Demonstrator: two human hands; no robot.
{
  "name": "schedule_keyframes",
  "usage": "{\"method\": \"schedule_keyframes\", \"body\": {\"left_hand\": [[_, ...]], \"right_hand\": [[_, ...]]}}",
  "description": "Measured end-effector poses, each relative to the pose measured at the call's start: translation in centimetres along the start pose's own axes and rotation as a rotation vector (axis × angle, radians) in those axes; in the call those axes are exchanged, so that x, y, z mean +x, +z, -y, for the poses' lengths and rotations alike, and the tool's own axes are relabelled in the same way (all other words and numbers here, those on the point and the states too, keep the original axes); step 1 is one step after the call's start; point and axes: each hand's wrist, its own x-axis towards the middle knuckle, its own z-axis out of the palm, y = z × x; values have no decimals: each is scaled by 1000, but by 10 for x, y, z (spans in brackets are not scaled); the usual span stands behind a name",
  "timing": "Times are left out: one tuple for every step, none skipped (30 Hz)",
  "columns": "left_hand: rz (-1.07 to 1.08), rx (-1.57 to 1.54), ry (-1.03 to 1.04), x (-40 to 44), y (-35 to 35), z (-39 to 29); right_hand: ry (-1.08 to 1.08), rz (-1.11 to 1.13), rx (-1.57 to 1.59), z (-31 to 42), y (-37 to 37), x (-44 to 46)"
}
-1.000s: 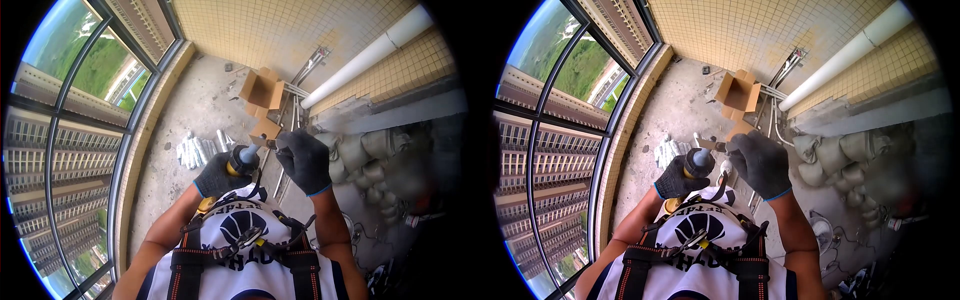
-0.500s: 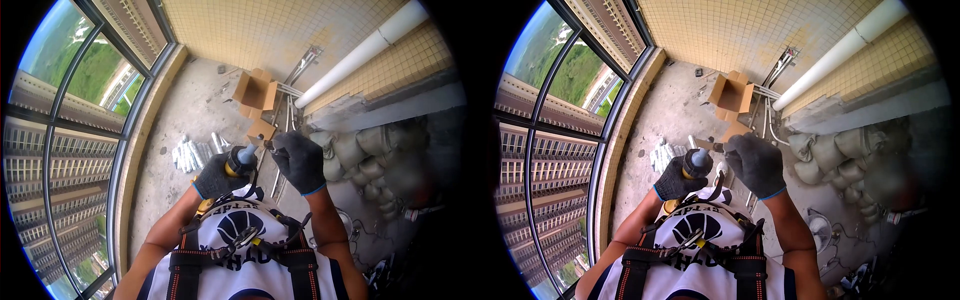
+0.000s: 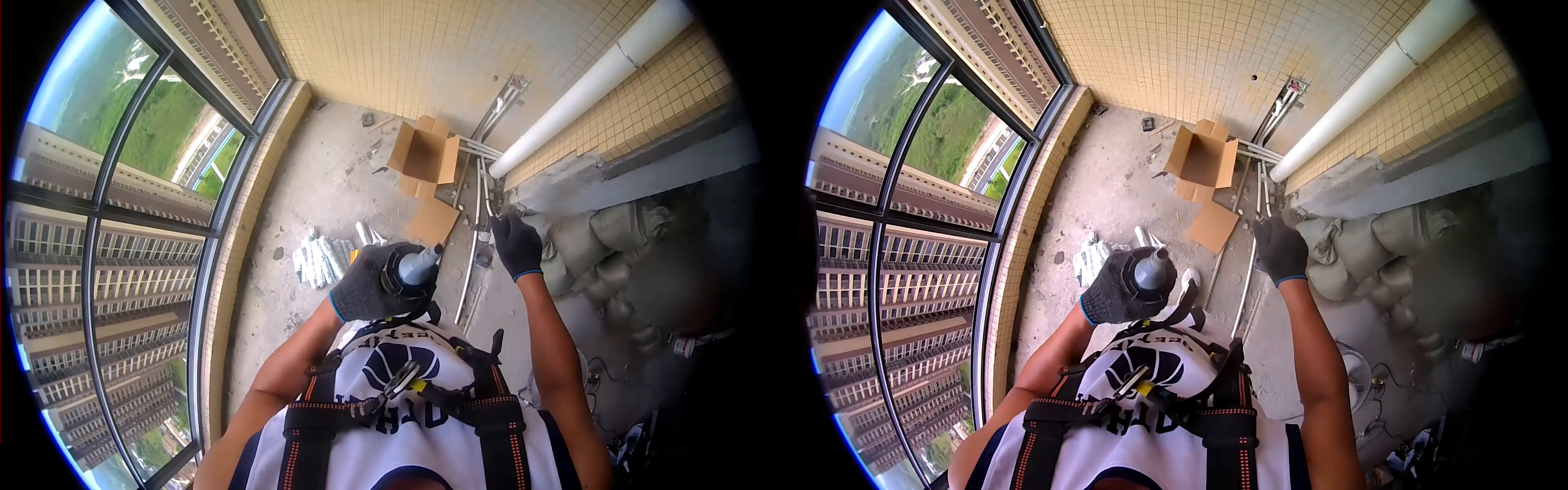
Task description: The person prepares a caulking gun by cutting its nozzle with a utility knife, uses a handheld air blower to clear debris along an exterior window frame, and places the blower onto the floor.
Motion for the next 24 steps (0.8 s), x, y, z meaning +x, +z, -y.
{"method": "schedule_keyframes", "body": {"left_hand": [[20,20,-38,4,-8,4],[-6,-41,-20,8,-10,7],[-30,-114,-10,8,-10,9],[16,-30,-17,8,-16,9],[16,-22,-27,6,-17,12],[27,-62,-31,6,-17,17],[38,-104,-33,6,-19,23],[45,-151,-32,7,-20,26],[43,-148,-35,7,-21,32],[75,-172,-21,8,-23,38],[104,-196,-10,6,-25,41],[135,-134,-19,5,-27,41],[130,-133,-25,4,-29,41],[160,-172,-62,3,-31,41],[189,-211,-98,2,-31,41],[179,-254,-70,2,-31,42],[173,-255,-75,1,-32,49],[194,-230,-50,0,-32,61],[214,-205,-25,-2,-33,67],[208,-204,-32,-3,-34,67],[181,-249,1,-4,-34,66],[152,-291,35,-5,-35,66],[144,-286,28,-6,-36,68],[150,-339,54,-7,-36,69]], "right_hand": [[49,25,62,12,-10,4],[61,-30,169,18,-11,7],[76,-72,272,21,-12,3],[52,-88,411,24,-11,2],[54,-83,422,27,-11,1],[26,-60,541,29,-14,0],[-2,-39,656,31,-18,-1],[151,81,899,55,-39,-5],[151,84,904,62,-47,-8],[270,131,1037,68,-51,-9],[393,183,1167,72,-53,-12],[366,205,1098,73,-54,-16],[366,213,1102,76,-54,-19],[394,229,1115,80,-55,-22],[422,245,1127,84,-57,-24],[453,233,1166,91,-60,-26],[454,242,1167,94,-60,-27],[456,252,1201,97,-60,-28],[459,262,1234,100,-60,-28],[459,271,1237,104,-62,-28],[447,320,1243,107,-64,-28],[432,368,1250,110,-65,-28],[430,378,1256,113,-63,-28],[405,378,1244,115,-60,-30]]}}
